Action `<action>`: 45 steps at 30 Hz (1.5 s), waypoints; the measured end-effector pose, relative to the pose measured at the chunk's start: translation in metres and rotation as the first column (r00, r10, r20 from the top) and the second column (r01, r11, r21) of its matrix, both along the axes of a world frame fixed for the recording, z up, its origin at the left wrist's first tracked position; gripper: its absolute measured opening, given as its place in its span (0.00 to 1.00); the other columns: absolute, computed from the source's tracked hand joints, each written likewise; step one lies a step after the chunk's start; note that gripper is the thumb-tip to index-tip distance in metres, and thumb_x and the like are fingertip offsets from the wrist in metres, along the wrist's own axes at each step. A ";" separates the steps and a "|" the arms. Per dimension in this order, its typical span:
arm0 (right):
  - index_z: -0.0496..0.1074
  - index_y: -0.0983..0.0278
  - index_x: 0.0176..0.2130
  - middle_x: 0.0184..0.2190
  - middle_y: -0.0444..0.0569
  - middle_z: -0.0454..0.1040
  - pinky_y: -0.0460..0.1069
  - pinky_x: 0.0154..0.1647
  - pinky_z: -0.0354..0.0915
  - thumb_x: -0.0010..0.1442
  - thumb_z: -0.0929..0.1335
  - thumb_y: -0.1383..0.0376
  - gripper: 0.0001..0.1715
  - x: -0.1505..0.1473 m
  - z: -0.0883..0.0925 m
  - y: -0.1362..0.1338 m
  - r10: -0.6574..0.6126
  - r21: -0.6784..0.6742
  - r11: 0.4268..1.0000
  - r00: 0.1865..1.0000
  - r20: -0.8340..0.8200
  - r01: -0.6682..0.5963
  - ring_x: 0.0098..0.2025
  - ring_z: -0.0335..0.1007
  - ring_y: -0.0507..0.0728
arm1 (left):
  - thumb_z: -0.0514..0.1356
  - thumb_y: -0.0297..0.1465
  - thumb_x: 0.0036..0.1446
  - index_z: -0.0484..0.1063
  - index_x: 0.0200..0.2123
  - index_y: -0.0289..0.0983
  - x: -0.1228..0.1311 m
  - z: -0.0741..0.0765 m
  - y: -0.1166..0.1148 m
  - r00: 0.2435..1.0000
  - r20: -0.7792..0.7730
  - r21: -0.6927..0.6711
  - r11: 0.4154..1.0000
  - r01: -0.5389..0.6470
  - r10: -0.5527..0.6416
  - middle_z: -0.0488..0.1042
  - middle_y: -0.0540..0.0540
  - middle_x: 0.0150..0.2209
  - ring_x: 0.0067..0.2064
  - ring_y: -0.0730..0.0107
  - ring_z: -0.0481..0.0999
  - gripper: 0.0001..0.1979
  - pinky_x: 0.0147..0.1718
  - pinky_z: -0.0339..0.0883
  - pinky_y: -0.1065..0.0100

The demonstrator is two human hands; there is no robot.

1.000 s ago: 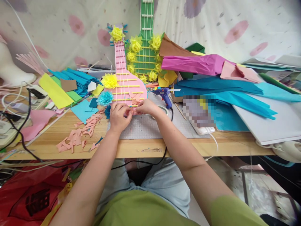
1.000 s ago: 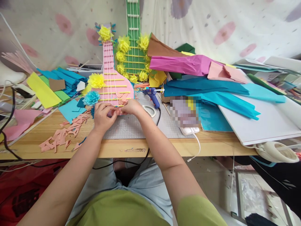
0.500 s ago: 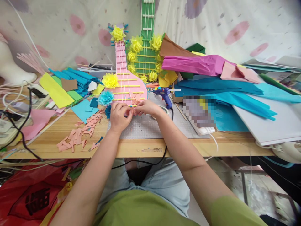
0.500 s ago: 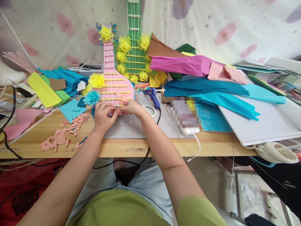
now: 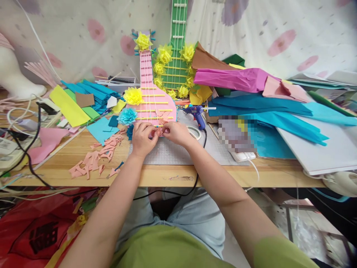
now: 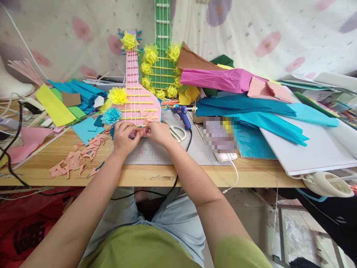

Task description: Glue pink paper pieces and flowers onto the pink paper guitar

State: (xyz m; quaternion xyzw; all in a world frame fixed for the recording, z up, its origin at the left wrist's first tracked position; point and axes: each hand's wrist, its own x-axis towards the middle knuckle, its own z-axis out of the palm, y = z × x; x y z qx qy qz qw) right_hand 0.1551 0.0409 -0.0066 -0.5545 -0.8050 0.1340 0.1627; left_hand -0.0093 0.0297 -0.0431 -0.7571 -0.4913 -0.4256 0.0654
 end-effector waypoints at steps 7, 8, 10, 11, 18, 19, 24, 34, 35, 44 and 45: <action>0.76 0.60 0.36 0.39 0.48 0.78 0.48 0.35 0.59 0.55 0.65 0.60 0.12 -0.006 -0.002 0.000 -0.010 -0.015 1.000 1.000 -0.028 0.009 0.41 0.72 0.58 | 0.59 0.31 0.52 0.73 0.27 0.41 0.000 0.001 0.000 1.000 0.025 -0.011 1.000 0.012 -0.011 0.73 0.45 0.33 0.43 0.59 0.68 0.04 0.46 0.62 0.55; 0.76 0.60 0.36 0.39 0.48 0.78 0.47 0.35 0.59 0.55 0.66 0.59 0.12 -0.006 -0.002 0.000 -0.013 -0.025 1.000 0.999 -0.034 0.012 0.41 0.72 0.58 | 0.59 0.31 0.53 0.73 0.27 0.41 0.000 0.001 -0.001 1.000 0.027 -0.011 1.000 0.015 -0.015 0.73 0.45 0.33 0.43 0.58 0.68 0.04 0.46 0.62 0.55; 0.75 0.60 0.36 0.38 0.47 0.78 0.47 0.36 0.59 0.55 0.66 0.59 0.12 -0.006 -0.003 0.000 -0.019 -0.037 0.999 0.999 -0.047 0.017 0.41 0.72 0.57 | 0.59 0.31 0.53 0.73 0.27 0.41 0.000 0.001 -0.001 1.000 0.025 -0.013 1.000 0.018 -0.017 0.73 0.44 0.33 0.43 0.58 0.68 0.04 0.46 0.62 0.55; 0.75 0.60 0.36 0.38 0.47 0.78 0.47 0.36 0.59 0.54 0.66 0.59 0.12 -0.006 -0.003 0.001 -0.020 -0.039 0.999 0.998 -0.055 0.018 0.40 0.72 0.57 | 0.59 0.31 0.53 0.73 0.27 0.41 0.000 0.001 -0.001 1.000 0.023 -0.015 1.000 0.017 -0.017 0.73 0.45 0.33 0.43 0.58 0.68 0.04 0.46 0.62 0.55; 0.75 0.61 0.34 0.34 0.46 0.76 0.46 0.32 0.55 0.53 0.68 0.58 0.11 -0.003 -0.002 0.001 -0.025 -0.028 0.999 0.988 -0.154 0.021 0.35 0.68 0.53 | 0.59 0.29 0.51 0.73 0.28 0.41 0.000 0.000 0.000 0.999 0.029 0.008 1.000 0.013 -0.013 0.74 0.45 0.34 0.43 0.59 0.69 0.03 0.47 0.62 0.56; 0.75 0.61 0.34 0.32 0.45 0.75 0.46 0.32 0.54 0.53 0.68 0.58 0.10 -0.002 -0.001 0.001 -0.026 -0.026 0.999 0.982 -0.186 0.022 0.33 0.67 0.52 | 0.59 0.29 0.51 0.72 0.28 0.40 -0.001 0.000 0.000 0.999 0.037 0.016 1.000 0.010 -0.011 0.74 0.45 0.34 0.43 0.59 0.69 0.03 0.47 0.62 0.56; 0.71 0.63 0.30 0.22 0.40 0.64 0.46 0.28 0.51 0.50 0.71 0.58 0.12 0.014 0.002 0.008 -0.038 -0.026 0.999 0.869 -0.493 0.028 0.25 0.57 0.49 | 0.58 0.27 0.49 0.71 0.29 0.39 -0.005 -0.001 0.001 0.984 0.166 0.044 0.996 -0.073 0.065 0.73 0.44 0.34 0.43 0.60 0.70 0.02 0.49 0.60 0.56; 0.54 0.61 0.21 0.18 0.36 0.53 0.45 0.25 0.48 0.49 0.68 0.66 0.16 0.055 -0.005 0.030 -0.126 0.013 0.977 0.620 -0.775 0.214 0.22 0.47 0.47 | 0.54 0.24 0.53 0.66 0.34 0.38 -0.014 -0.004 0.005 0.864 0.465 0.040 0.970 -0.238 0.193 0.70 0.45 0.36 0.43 0.64 0.69 0.05 0.49 0.59 0.60; 0.53 0.61 0.20 0.17 0.36 0.52 0.46 0.25 0.48 0.49 0.67 0.66 0.17 0.058 -0.007 0.032 -0.136 0.021 0.971 0.622 -0.771 0.239 0.21 0.46 0.47 | 0.54 0.24 0.53 0.66 0.34 0.38 -0.014 -0.005 0.005 0.858 0.472 0.034 0.969 -0.247 0.202 0.70 0.45 0.36 0.43 0.65 0.68 0.05 0.49 0.59 0.61; 0.63 0.60 0.28 0.26 0.43 0.72 0.48 0.32 0.59 0.61 0.60 0.56 0.13 0.049 -0.022 0.031 -0.114 0.095 0.966 0.732 -0.671 0.238 0.27 0.64 0.52 | 0.51 0.29 0.58 0.67 0.36 0.38 -0.019 0.000 0.018 0.738 0.655 -0.102 0.987 -0.124 0.160 0.70 0.48 0.34 0.35 0.71 0.70 0.05 0.39 0.64 0.69; 0.64 0.60 0.32 0.29 0.44 0.74 0.48 0.34 0.60 0.61 0.60 0.57 0.11 0.044 -0.023 0.030 -0.109 0.109 0.967 0.765 -0.635 0.228 0.29 0.66 0.53 | 0.51 0.30 0.58 0.67 0.36 0.38 -0.018 0.004 0.019 0.751 0.643 -0.114 0.989 -0.098 0.148 0.71 0.48 0.34 0.35 0.72 0.70 0.06 0.39 0.64 0.70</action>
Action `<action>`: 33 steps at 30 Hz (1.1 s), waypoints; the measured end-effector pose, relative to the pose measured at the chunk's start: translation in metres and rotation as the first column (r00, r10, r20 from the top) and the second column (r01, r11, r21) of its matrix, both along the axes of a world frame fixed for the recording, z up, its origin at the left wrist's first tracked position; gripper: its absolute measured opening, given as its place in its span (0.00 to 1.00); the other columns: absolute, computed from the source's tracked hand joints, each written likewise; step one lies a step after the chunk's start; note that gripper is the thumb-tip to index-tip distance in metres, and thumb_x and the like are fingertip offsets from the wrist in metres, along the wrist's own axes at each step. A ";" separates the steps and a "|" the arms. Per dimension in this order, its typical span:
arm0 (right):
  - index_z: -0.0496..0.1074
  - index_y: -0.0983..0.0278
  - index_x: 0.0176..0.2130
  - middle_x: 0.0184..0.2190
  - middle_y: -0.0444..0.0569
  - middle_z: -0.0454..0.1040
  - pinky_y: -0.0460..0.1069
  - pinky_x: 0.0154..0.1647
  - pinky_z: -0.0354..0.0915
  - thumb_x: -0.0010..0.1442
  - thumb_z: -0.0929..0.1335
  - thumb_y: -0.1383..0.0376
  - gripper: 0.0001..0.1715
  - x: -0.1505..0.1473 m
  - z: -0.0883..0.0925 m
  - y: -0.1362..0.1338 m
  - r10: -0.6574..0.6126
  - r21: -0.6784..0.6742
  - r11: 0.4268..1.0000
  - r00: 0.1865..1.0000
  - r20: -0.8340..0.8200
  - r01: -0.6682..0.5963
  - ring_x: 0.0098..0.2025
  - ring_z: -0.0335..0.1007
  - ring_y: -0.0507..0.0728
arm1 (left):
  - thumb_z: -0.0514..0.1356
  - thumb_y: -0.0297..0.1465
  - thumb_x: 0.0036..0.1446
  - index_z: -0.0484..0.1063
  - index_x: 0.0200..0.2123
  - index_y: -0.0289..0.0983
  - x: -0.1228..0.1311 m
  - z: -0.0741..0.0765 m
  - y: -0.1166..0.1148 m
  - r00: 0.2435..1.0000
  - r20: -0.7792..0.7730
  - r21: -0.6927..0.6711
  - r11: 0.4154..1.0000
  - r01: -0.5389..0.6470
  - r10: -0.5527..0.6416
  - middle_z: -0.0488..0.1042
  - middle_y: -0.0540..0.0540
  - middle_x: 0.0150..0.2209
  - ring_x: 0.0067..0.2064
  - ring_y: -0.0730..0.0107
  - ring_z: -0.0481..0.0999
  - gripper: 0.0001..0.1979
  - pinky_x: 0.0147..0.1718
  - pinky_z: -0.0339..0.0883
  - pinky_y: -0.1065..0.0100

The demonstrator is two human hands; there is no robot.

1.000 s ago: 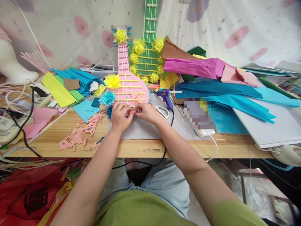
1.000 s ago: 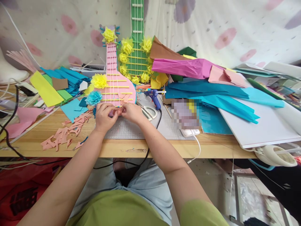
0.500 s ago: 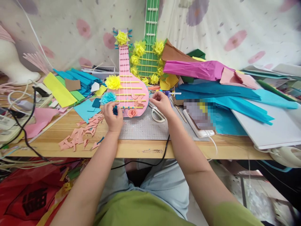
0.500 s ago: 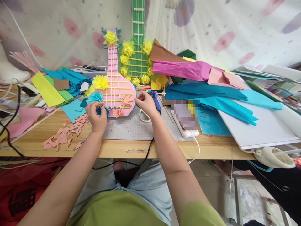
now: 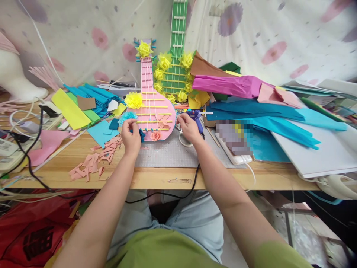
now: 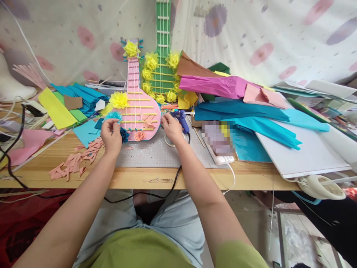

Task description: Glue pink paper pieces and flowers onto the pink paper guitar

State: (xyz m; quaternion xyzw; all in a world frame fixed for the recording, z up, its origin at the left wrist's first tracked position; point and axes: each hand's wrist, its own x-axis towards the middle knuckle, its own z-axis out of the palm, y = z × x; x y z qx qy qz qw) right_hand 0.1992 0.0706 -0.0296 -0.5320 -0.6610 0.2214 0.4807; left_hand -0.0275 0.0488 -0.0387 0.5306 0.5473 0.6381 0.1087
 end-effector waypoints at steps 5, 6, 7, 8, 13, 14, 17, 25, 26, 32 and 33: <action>0.66 0.59 0.37 0.33 0.46 0.77 0.52 0.40 0.62 0.62 0.59 0.62 0.08 -0.017 -0.001 -0.005 -0.055 -0.009 0.998 0.991 0.121 0.056 0.37 0.72 0.56 | 0.53 0.34 0.58 0.69 0.32 0.38 0.005 0.025 0.010 0.978 -0.178 -0.115 0.990 0.088 -0.108 0.73 0.48 0.31 0.33 0.70 0.70 0.08 0.36 0.62 0.69; 0.66 0.59 0.36 0.32 0.46 0.77 0.52 0.40 0.62 0.63 0.59 0.61 0.09 -0.018 -0.001 -0.005 -0.067 -0.008 0.998 0.988 0.138 0.069 0.37 0.72 0.57 | 0.53 0.34 0.58 0.69 0.31 0.38 0.006 0.028 0.013 0.967 -0.224 -0.151 0.984 0.092 -0.125 0.72 0.48 0.30 0.33 0.70 0.70 0.08 0.35 0.62 0.68; 0.66 0.60 0.34 0.32 0.46 0.77 0.52 0.40 0.61 0.63 0.59 0.59 0.10 -0.019 0.000 -0.006 -0.079 0.003 0.997 0.984 0.161 0.080 0.36 0.71 0.57 | 0.54 0.34 0.58 0.68 0.30 0.38 0.007 0.031 0.015 0.953 -0.268 -0.185 0.978 0.093 -0.141 0.72 0.48 0.28 0.32 0.69 0.69 0.08 0.35 0.61 0.67; 0.66 0.60 0.33 0.33 0.47 0.76 0.52 0.39 0.61 0.63 0.60 0.58 0.11 -0.020 0.000 -0.006 -0.086 0.025 0.996 0.978 0.188 0.083 0.36 0.71 0.57 | 0.55 0.35 0.57 0.67 0.29 0.38 0.008 0.034 0.017 0.941 -0.303 -0.209 0.974 0.091 -0.153 0.71 0.49 0.27 0.31 0.69 0.69 0.08 0.35 0.61 0.67; 0.66 0.60 0.35 0.38 0.49 0.75 0.52 0.41 0.61 0.57 0.66 0.62 0.05 -0.027 0.004 -0.009 -0.033 0.161 0.987 0.947 0.320 -0.021 0.41 0.68 0.58 | 0.57 0.37 0.55 0.62 0.25 0.39 0.016 0.040 0.015 0.902 -0.384 -0.228 0.967 0.114 -0.197 0.69 0.49 0.26 0.31 0.68 0.68 0.11 0.36 0.60 0.65; 0.66 0.60 0.36 0.38 0.49 0.75 0.52 0.42 0.61 0.56 0.66 0.64 0.05 -0.028 0.004 -0.009 -0.026 0.167 0.985 0.941 0.337 -0.032 0.42 0.68 0.59 | 0.57 0.37 0.55 0.62 0.25 0.39 0.017 0.041 0.013 0.901 -0.388 -0.220 0.969 0.113 -0.193 0.69 0.49 0.26 0.32 0.68 0.68 0.11 0.36 0.60 0.65; 0.65 0.61 0.37 0.37 0.50 0.76 0.54 0.44 0.61 0.54 0.65 0.69 0.08 -0.032 0.003 -0.008 -0.040 0.159 0.987 0.935 0.352 -0.018 0.44 0.68 0.61 | 0.56 0.36 0.56 0.62 0.26 0.39 0.020 0.042 0.008 0.900 -0.398 -0.198 0.975 0.101 -0.175 0.70 0.48 0.28 0.33 0.68 0.69 0.10 0.37 0.59 0.64; 0.60 0.60 0.36 0.32 0.47 0.75 0.53 0.40 0.64 0.53 0.66 0.64 0.11 -0.037 -0.006 0.002 -0.050 0.055 0.997 0.998 -0.023 0.052 0.34 0.71 0.56 | 0.55 0.34 0.57 0.62 0.26 0.39 0.028 0.042 0.007 0.896 -0.388 -0.215 0.967 0.139 -0.216 0.70 0.49 0.27 0.33 0.68 0.69 0.09 0.39 0.61 0.64; 0.58 0.59 0.36 0.31 0.46 0.75 0.52 0.39 0.65 0.52 0.67 0.63 0.13 -0.037 -0.006 0.003 -0.041 0.023 0.999 0.994 -0.098 0.043 0.33 0.72 0.55 | 0.56 0.33 0.56 0.63 0.26 0.39 0.029 0.042 0.008 0.896 -0.380 -0.221 0.963 0.153 -0.229 0.70 0.48 0.28 0.33 0.68 0.69 0.08 0.39 0.61 0.64; 0.55 0.58 0.34 0.27 0.40 0.73 0.51 0.39 0.67 0.43 0.73 0.62 0.25 -0.031 -0.001 0.006 -0.030 -0.139 0.990 0.923 -0.383 -0.025 0.32 0.74 0.54 | 0.59 0.23 0.48 0.66 0.30 0.38 0.040 0.050 0.014 0.875 -0.347 -0.262 0.931 0.254 -0.336 0.71 0.49 0.30 0.34 0.69 0.71 0.06 0.39 0.64 0.65; 0.55 0.58 0.34 0.26 0.39 0.73 0.51 0.39 0.67 0.41 0.74 0.62 0.26 -0.029 0.000 0.006 -0.013 -0.156 0.986 0.912 -0.410 -0.056 0.31 0.74 0.54 | 0.59 0.23 0.47 0.66 0.30 0.38 0.042 0.051 0.015 0.864 -0.349 -0.268 0.922 0.280 -0.363 0.72 0.49 0.31 0.35 0.69 0.71 0.06 0.39 0.65 0.65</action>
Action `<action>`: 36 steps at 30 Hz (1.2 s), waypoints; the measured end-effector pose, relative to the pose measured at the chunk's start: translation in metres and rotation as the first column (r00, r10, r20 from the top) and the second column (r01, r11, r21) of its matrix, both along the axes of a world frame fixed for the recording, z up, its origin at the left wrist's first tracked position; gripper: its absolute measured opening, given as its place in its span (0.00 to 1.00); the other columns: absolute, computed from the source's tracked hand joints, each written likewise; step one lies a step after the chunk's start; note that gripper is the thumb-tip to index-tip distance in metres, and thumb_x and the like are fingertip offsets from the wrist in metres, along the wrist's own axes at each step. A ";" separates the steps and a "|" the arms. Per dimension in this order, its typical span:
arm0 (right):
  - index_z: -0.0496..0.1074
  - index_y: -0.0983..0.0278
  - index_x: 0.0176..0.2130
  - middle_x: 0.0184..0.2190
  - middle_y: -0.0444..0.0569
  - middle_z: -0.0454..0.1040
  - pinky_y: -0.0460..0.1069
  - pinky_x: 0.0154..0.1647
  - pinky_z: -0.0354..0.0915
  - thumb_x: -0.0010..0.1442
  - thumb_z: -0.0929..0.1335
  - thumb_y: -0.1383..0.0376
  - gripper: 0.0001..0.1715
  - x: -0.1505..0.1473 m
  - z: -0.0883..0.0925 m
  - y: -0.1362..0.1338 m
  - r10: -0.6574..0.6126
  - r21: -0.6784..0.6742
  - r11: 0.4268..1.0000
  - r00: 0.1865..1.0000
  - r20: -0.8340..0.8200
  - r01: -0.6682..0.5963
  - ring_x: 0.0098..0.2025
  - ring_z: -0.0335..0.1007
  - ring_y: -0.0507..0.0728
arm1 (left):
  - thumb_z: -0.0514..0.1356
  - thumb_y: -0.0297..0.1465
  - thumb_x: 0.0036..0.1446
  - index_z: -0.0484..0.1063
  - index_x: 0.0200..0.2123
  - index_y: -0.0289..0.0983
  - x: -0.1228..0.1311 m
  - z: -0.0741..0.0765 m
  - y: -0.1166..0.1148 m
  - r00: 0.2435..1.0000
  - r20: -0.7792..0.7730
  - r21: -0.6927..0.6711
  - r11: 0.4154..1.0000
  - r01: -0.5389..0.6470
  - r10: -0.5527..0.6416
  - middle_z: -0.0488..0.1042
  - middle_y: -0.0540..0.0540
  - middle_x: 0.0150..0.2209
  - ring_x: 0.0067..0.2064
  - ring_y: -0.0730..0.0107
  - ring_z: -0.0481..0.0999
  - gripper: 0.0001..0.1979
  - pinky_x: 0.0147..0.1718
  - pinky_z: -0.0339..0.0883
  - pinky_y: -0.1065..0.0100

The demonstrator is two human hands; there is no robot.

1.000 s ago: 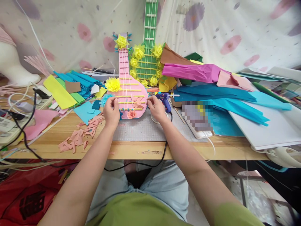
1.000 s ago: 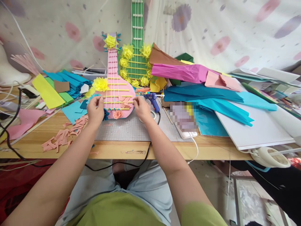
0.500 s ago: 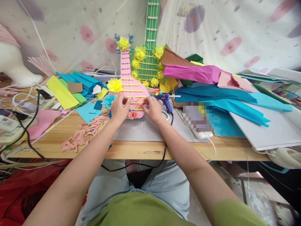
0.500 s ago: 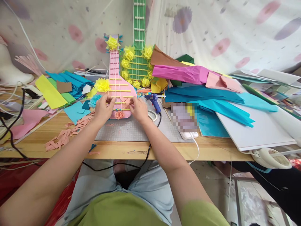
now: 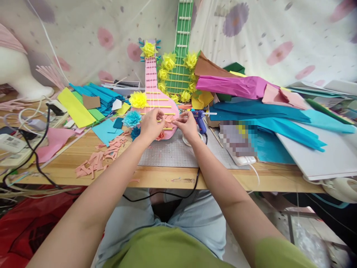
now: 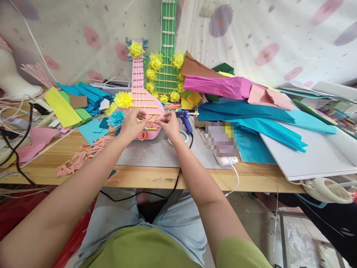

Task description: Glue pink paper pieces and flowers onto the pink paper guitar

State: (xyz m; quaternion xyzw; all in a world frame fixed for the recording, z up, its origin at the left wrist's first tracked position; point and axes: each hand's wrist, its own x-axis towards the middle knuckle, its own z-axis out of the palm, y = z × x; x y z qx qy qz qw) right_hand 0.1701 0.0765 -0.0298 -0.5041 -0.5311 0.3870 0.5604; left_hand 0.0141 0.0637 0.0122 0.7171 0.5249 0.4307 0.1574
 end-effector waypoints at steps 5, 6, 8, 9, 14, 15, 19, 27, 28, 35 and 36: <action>0.55 0.58 0.34 0.24 0.38 0.73 0.51 0.36 0.68 0.36 0.76 0.57 0.32 0.005 0.004 -0.005 0.115 -0.040 0.992 0.992 -0.045 -0.117 0.28 0.73 0.53 | 0.63 0.28 0.48 0.67 0.37 0.38 0.007 0.002 0.004 0.971 0.108 -0.104 0.969 0.225 -0.214 0.75 0.47 0.39 0.36 0.71 0.73 0.11 0.37 0.67 0.67; 0.55 0.58 0.34 0.24 0.38 0.73 0.51 0.36 0.68 0.36 0.76 0.56 0.32 0.005 0.005 -0.006 0.127 -0.041 0.991 0.991 -0.039 -0.128 0.28 0.73 0.53 | 0.63 0.28 0.48 0.67 0.38 0.38 0.007 0.001 0.005 0.959 0.143 -0.127 0.957 0.261 -0.243 0.75 0.47 0.40 0.36 0.72 0.74 0.12 0.37 0.68 0.67; 0.56 0.59 0.34 0.24 0.39 0.73 0.51 0.35 0.68 0.36 0.76 0.55 0.33 0.005 0.006 -0.008 0.152 -0.041 0.988 0.988 -0.014 -0.152 0.28 0.73 0.53 | 0.62 0.26 0.47 0.67 0.37 0.38 0.007 0.002 0.005 0.948 0.177 -0.167 0.941 0.294 -0.265 0.76 0.47 0.39 0.35 0.73 0.75 0.11 0.37 0.68 0.67; 0.56 0.59 0.34 0.24 0.39 0.73 0.51 0.35 0.68 0.36 0.76 0.55 0.32 0.004 0.007 -0.009 0.163 -0.039 0.986 0.987 0.001 -0.163 0.28 0.73 0.54 | 0.61 0.24 0.47 0.68 0.36 0.38 0.007 0.002 0.004 0.951 0.171 -0.184 0.939 0.289 -0.259 0.76 0.48 0.37 0.34 0.73 0.75 0.11 0.36 0.69 0.67; 0.56 0.59 0.33 0.23 0.37 0.70 0.51 0.34 0.67 0.37 0.76 0.54 0.31 0.004 0.006 -0.009 0.143 -0.004 0.990 0.987 0.072 -0.143 0.29 0.73 0.54 | 0.63 0.24 0.43 0.68 0.31 0.38 0.002 0.005 0.005 0.978 0.054 -0.201 0.957 0.208 -0.201 0.75 0.50 0.31 0.31 0.71 0.75 0.09 0.32 0.68 0.68; 0.56 0.58 0.33 0.23 0.37 0.70 0.51 0.34 0.67 0.37 0.76 0.54 0.30 0.004 0.004 -0.007 0.128 0.005 0.992 0.988 0.089 -0.129 0.28 0.72 0.54 | 0.62 0.24 0.44 0.68 0.30 0.38 0.000 0.004 0.005 0.982 0.038 -0.190 0.964 0.188 -0.184 0.75 0.50 0.31 0.31 0.71 0.75 0.09 0.32 0.68 0.68; 0.57 0.59 0.33 0.24 0.38 0.70 0.51 0.34 0.65 0.44 0.73 0.58 0.24 0.004 0.000 -0.001 0.063 0.035 0.997 0.975 0.214 -0.072 0.27 0.69 0.53 | 0.60 0.22 0.44 0.67 0.31 0.39 -0.006 -0.001 0.006 0.995 0.066 -0.151 0.986 0.077 -0.068 0.75 0.51 0.30 0.30 0.72 0.75 0.09 0.32 0.68 0.68; 0.64 0.60 0.37 0.42 0.51 0.71 0.57 0.48 0.60 0.47 0.70 0.67 0.16 -0.002 0.005 -0.002 -0.194 0.308 0.951 0.764 0.616 -0.008 0.47 0.64 0.61 | 0.62 0.23 0.39 0.64 0.32 0.39 -0.021 -0.010 0.005 0.953 0.303 -0.161 0.987 0.024 0.026 0.73 0.53 0.25 0.27 0.73 0.74 0.14 0.30 0.68 0.69; 0.64 0.60 0.38 0.43 0.52 0.71 0.57 0.49 0.60 0.48 0.70 0.67 0.16 -0.001 0.006 -0.003 -0.210 0.325 0.946 0.754 0.622 -0.005 0.47 0.64 0.62 | 0.63 0.23 0.39 0.64 0.32 0.39 -0.022 -0.011 0.005 0.946 0.323 -0.164 0.986 0.028 0.027 0.74 0.53 0.26 0.27 0.73 0.74 0.15 0.30 0.68 0.69; 0.66 0.60 0.43 0.43 0.53 0.70 0.59 0.50 0.61 0.53 0.69 0.60 0.17 0.044 0.025 -0.012 -0.329 0.448 0.890 0.802 0.499 0.086 0.46 0.65 0.61 | 0.63 0.23 0.39 0.66 0.34 0.39 -0.025 -0.014 -0.001 0.930 0.366 -0.212 0.976 0.050 0.032 0.75 0.52 0.27 0.29 0.71 0.75 0.15 0.31 0.69 0.67; 0.66 0.60 0.43 0.42 0.52 0.70 0.59 0.50 0.62 0.53 0.69 0.59 0.17 0.053 0.029 -0.014 -0.364 0.469 0.875 0.804 0.470 0.122 0.45 0.66 0.60 | 0.63 0.23 0.40 0.66 0.33 0.39 -0.025 -0.015 -0.002 0.930 0.367 -0.217 0.975 0.050 0.034 0.75 0.52 0.26 0.29 0.71 0.75 0.15 0.32 0.69 0.67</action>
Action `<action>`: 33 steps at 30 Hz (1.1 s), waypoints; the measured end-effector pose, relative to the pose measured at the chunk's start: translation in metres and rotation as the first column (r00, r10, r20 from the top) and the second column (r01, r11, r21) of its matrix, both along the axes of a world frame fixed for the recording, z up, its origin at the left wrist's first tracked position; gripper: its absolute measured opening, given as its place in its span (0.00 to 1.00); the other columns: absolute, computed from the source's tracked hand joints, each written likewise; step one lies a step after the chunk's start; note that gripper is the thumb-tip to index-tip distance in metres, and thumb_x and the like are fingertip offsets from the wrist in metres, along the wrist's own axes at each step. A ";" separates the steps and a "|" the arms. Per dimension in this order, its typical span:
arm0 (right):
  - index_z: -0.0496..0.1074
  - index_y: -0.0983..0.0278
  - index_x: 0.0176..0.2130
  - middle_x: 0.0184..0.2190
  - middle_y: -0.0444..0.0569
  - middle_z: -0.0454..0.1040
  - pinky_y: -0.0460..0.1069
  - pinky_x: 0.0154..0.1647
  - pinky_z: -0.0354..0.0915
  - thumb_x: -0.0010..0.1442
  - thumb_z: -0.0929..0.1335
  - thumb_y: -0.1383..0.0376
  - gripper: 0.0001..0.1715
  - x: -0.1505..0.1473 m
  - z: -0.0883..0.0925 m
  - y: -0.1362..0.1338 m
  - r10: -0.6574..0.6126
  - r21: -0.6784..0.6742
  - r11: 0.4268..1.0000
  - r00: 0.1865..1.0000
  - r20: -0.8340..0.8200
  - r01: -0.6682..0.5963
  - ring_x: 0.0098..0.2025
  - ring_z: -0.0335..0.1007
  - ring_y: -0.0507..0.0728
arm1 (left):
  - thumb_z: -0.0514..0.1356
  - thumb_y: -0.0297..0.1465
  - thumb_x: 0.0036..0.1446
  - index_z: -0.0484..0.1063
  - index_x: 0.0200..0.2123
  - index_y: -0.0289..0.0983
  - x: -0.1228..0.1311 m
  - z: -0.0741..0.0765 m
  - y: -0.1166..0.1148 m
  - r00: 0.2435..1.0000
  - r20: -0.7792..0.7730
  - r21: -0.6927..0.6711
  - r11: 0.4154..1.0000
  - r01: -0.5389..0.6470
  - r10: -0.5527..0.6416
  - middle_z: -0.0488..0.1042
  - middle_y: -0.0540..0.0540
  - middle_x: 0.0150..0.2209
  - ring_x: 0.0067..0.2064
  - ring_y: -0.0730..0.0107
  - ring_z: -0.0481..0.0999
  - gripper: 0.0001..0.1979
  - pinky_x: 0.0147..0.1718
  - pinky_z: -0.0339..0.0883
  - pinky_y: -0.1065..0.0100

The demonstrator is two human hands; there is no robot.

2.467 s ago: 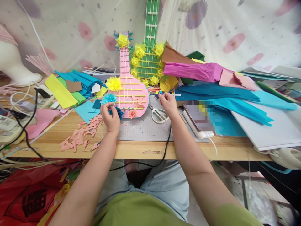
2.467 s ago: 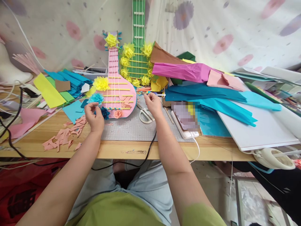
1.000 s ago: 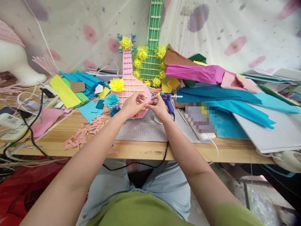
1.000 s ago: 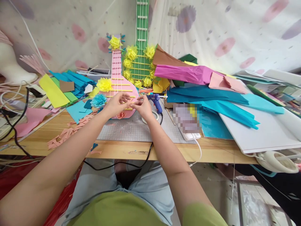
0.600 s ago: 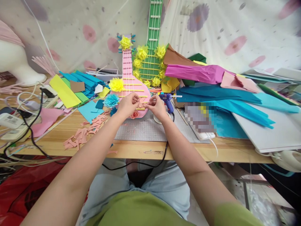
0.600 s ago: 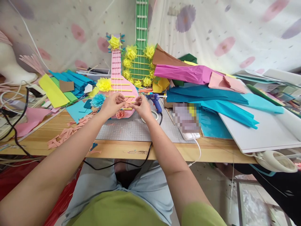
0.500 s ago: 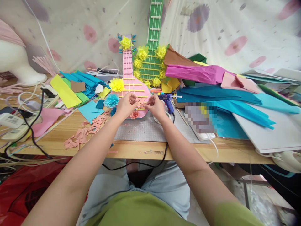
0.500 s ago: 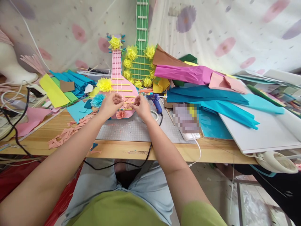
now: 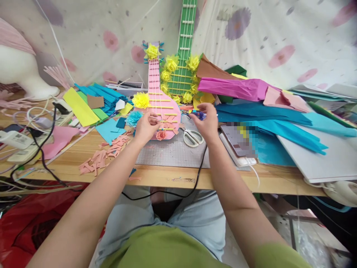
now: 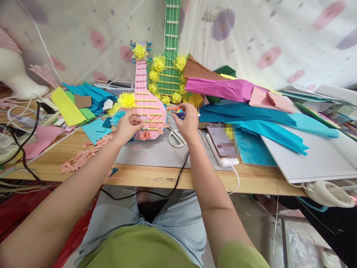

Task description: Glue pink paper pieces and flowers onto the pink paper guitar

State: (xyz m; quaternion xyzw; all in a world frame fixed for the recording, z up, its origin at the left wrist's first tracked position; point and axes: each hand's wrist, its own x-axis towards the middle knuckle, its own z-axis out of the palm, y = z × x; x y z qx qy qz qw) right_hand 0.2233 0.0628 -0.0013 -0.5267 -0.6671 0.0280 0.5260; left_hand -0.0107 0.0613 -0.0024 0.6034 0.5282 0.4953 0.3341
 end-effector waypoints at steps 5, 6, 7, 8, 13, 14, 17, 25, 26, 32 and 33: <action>0.67 0.60 0.39 0.37 0.49 0.71 0.56 0.45 0.66 0.56 0.67 0.58 0.12 0.032 0.009 -0.007 -0.076 0.083 0.993 0.993 -0.086 0.083 0.40 0.68 0.57 | 0.61 0.21 0.41 0.66 0.32 0.38 0.001 -0.002 -0.002 0.999 0.026 0.021 0.999 -0.037 0.037 0.72 0.52 0.26 0.29 0.71 0.74 0.13 0.34 0.69 0.66; 0.67 0.60 0.38 0.35 0.48 0.71 0.55 0.43 0.67 0.56 0.67 0.57 0.10 0.035 0.010 -0.009 -0.084 0.090 0.991 0.989 -0.123 0.095 0.39 0.69 0.56 | 0.61 0.21 0.41 0.66 0.32 0.39 0.002 -0.003 -0.002 0.998 0.036 0.028 0.999 -0.045 0.044 0.72 0.53 0.26 0.29 0.71 0.74 0.12 0.34 0.69 0.66; 0.67 0.60 0.36 0.34 0.47 0.71 0.54 0.41 0.67 0.57 0.66 0.57 0.09 0.037 0.010 -0.011 -0.080 0.091 0.991 0.982 -0.170 0.097 0.37 0.69 0.55 | 0.61 0.21 0.42 0.66 0.31 0.39 0.003 -0.003 -0.002 0.998 0.048 0.032 0.998 -0.051 0.049 0.72 0.53 0.26 0.29 0.72 0.73 0.12 0.34 0.69 0.66; 0.66 0.60 0.34 0.32 0.46 0.71 0.53 0.38 0.68 0.57 0.66 0.57 0.09 0.037 0.010 -0.013 -0.058 0.081 0.994 0.973 -0.222 0.078 0.33 0.69 0.54 | 0.61 0.21 0.42 0.65 0.31 0.39 0.004 -0.002 -0.002 0.997 0.060 0.032 0.998 -0.054 0.052 0.71 0.53 0.26 0.28 0.72 0.73 0.12 0.34 0.68 0.66; 0.64 0.59 0.33 0.25 0.42 0.71 0.47 0.23 0.64 0.54 0.68 0.53 0.14 0.031 0.011 -0.020 0.185 -0.102 0.962 0.879 -0.439 -0.254 0.20 0.65 0.49 | 0.61 0.21 0.42 0.63 0.30 0.38 0.010 0.002 -0.005 0.992 0.108 0.021 0.998 -0.061 0.059 0.70 0.54 0.25 0.28 0.75 0.72 0.12 0.32 0.67 0.69; 0.64 0.59 0.34 0.25 0.41 0.72 0.47 0.22 0.64 0.53 0.69 0.52 0.16 0.029 0.012 -0.021 0.212 -0.145 0.940 0.861 -0.462 -0.310 0.20 0.65 0.49 | 0.61 0.21 0.42 0.63 0.30 0.38 0.012 0.003 -0.006 0.992 0.111 0.022 0.998 -0.059 0.057 0.70 0.54 0.25 0.27 0.75 0.71 0.12 0.32 0.67 0.69; 0.65 0.59 0.36 0.23 0.41 0.73 0.49 0.29 0.69 0.52 0.69 0.47 0.21 0.020 0.016 -0.025 0.301 -0.257 0.853 0.831 -0.469 -0.454 0.24 0.71 0.52 | 0.62 0.21 0.42 0.63 0.29 0.38 0.015 0.005 -0.008 0.992 0.122 0.020 0.999 -0.048 0.045 0.71 0.54 0.26 0.28 0.75 0.72 0.12 0.33 0.68 0.69; 0.69 0.63 0.31 0.29 0.49 0.76 0.51 0.37 0.68 0.49 0.70 0.44 0.26 0.034 0.020 -0.039 0.318 -0.454 0.743 0.856 -0.408 -0.492 0.33 0.75 0.55 | 0.63 0.23 0.42 0.67 0.34 0.37 0.010 0.004 -0.008 0.985 0.167 -0.029 0.999 -0.027 0.031 0.75 0.51 0.28 0.32 0.70 0.76 0.13 0.35 0.69 0.68; 0.68 0.64 0.29 0.26 0.48 0.75 0.50 0.36 0.67 0.49 0.70 0.43 0.26 0.040 0.019 -0.040 0.251 -0.504 0.756 0.896 -0.365 -0.417 0.30 0.73 0.55 | 0.63 0.24 0.42 0.66 0.34 0.37 0.008 0.002 -0.008 0.986 0.163 -0.021 0.999 -0.033 0.036 0.75 0.51 0.27 0.32 0.71 0.76 0.13 0.34 0.69 0.68; 0.70 0.66 0.36 0.32 0.53 0.74 0.51 0.36 0.63 0.45 0.72 0.46 0.29 0.061 -0.004 -0.013 -0.216 -0.547 0.792 0.963 0.164 0.271 0.35 0.69 0.58 | 0.64 0.24 0.40 0.66 0.32 0.37 0.008 -0.001 -0.006 0.987 0.158 0.009 1.000 -0.030 0.028 0.74 0.52 0.26 0.29 0.72 0.75 0.13 0.32 0.68 0.69; 0.71 0.67 0.38 0.37 0.56 0.74 0.52 0.39 0.63 0.44 0.72 0.47 0.30 0.059 -0.009 -0.004 -0.188 -0.538 0.800 0.962 0.199 0.267 0.39 0.69 0.59 | 0.64 0.24 0.40 0.66 0.32 0.37 0.009 0.000 -0.007 0.987 0.155 0.005 1.000 -0.030 0.029 0.74 0.53 0.26 0.29 0.73 0.75 0.14 0.32 0.68 0.69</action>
